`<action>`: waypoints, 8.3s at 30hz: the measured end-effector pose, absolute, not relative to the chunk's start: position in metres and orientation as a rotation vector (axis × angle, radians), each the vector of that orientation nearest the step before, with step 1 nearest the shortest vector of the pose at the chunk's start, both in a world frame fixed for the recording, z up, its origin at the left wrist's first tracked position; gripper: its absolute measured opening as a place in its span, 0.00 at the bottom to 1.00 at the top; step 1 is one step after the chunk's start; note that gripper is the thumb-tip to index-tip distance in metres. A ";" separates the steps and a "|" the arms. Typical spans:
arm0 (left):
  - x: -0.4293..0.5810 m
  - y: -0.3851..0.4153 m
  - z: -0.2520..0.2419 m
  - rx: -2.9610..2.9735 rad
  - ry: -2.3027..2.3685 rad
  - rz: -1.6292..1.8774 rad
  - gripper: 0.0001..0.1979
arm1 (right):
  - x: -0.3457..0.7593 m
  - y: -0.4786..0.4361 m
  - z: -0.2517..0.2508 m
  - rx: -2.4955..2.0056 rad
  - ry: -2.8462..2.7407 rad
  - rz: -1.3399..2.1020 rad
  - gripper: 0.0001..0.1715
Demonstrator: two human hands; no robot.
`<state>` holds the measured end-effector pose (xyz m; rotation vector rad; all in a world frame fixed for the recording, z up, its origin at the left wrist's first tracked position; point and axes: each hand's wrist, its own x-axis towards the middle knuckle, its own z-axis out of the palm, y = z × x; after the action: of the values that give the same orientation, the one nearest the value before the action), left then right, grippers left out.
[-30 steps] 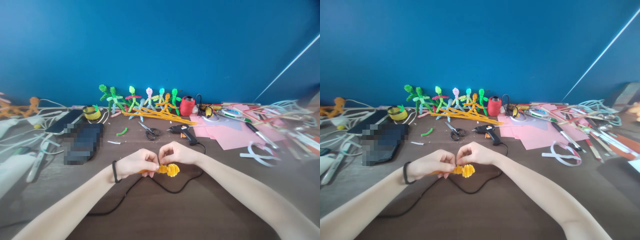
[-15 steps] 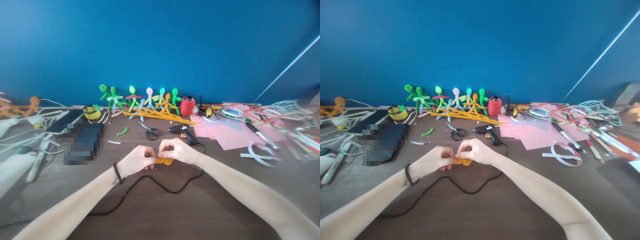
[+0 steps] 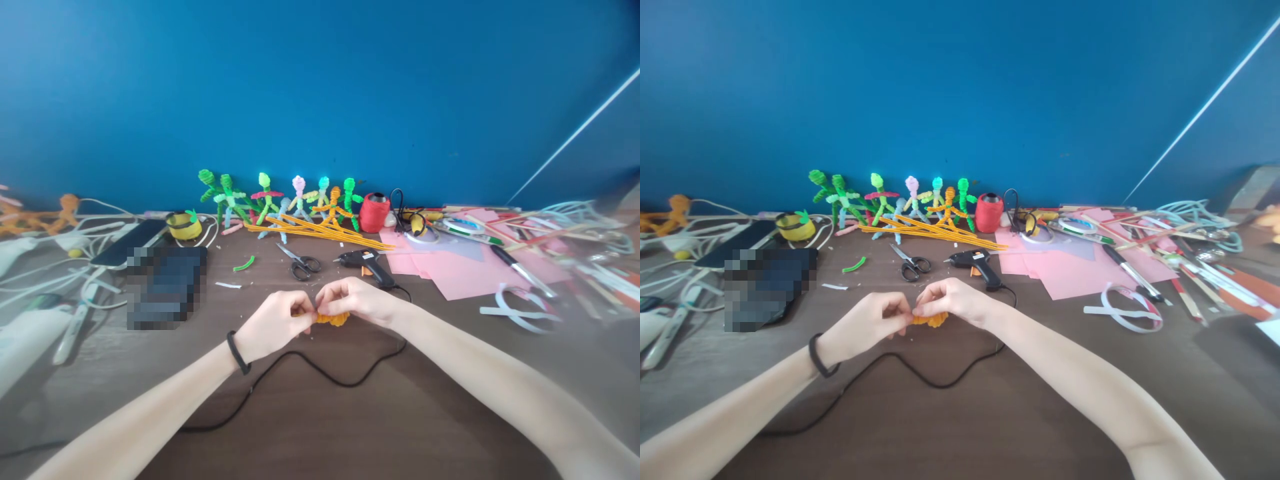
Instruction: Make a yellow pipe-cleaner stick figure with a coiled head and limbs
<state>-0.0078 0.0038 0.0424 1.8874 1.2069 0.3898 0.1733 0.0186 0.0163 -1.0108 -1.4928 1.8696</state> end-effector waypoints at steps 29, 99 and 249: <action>-0.006 0.004 0.040 1.997 1.252 0.413 0.07 | 0.169 0.005 0.028 -1.040 -2.385 0.787 0.03; -0.010 0.017 0.028 1.561 1.091 0.497 0.13 | 0.171 0.006 0.021 -1.037 -2.348 0.369 0.05; 0.005 -0.009 0.015 1.003 0.900 0.649 0.13 | 0.154 0.002 -0.005 -0.766 -1.172 1.628 0.14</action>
<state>0.0053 -0.0089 0.0147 1.0032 0.8995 0.6490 0.1536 0.0019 -0.0054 -0.7661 -1.1720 1.6276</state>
